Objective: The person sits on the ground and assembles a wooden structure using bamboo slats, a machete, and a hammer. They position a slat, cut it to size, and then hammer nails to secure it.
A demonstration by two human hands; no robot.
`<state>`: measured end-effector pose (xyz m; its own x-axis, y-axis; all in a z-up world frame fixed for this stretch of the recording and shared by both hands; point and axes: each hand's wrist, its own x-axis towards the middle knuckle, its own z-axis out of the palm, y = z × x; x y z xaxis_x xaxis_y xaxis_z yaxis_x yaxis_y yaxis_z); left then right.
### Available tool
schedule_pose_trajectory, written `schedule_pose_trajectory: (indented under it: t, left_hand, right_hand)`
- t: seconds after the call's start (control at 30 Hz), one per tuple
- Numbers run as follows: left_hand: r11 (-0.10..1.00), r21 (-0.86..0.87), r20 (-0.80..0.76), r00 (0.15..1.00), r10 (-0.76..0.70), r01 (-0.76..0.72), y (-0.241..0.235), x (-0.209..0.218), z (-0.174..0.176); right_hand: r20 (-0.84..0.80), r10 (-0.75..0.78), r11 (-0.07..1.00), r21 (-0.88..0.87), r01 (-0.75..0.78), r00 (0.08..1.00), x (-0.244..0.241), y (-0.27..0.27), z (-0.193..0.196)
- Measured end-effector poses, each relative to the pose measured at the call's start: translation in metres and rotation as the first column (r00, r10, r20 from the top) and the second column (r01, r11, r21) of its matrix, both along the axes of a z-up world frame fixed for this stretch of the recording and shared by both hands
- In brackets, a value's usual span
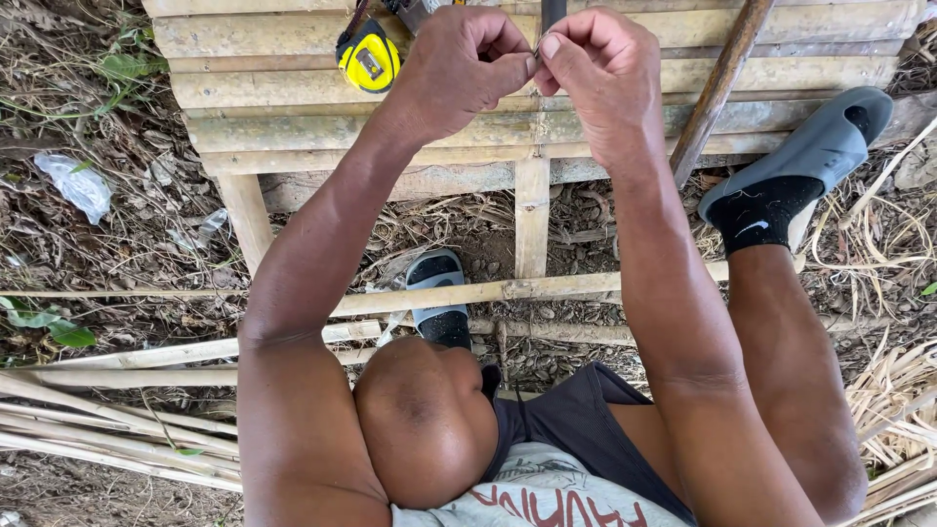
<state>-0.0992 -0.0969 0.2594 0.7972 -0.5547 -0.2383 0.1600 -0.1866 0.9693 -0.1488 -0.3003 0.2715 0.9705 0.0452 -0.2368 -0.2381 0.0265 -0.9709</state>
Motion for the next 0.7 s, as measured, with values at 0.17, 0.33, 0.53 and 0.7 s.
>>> schedule_pose_trajectory:
  t: [0.17, 0.33, 0.53, 0.7]
  left_hand:
    - [0.999, -0.046, -0.179, 0.984, -0.011, 0.003, 0.002, 0.001, 0.005]
    - [0.997, -0.058, -0.178, 0.982, -0.066, 0.057, 0.007, 0.003, 0.006]
    - [0.994, -0.100, -0.230, 0.971, -0.072, 0.051, 0.008, 0.005, 0.004]
    - [0.987, -0.147, -0.274, 0.957, -0.099, 0.060, 0.009, 0.006, 0.001]
  right_hand:
    - [-0.041, 0.027, 0.996, 0.081, -0.024, 0.999, -0.002, -0.003, 0.002]
    - [-0.060, 0.051, 0.995, 0.087, -0.046, 0.997, -0.005, -0.005, -0.003]
    - [-0.009, 0.044, 0.997, 0.067, -0.043, 0.999, -0.008, -0.006, -0.006]
    - [0.012, 0.023, 0.999, 0.049, -0.023, 1.000, -0.011, -0.003, -0.009]
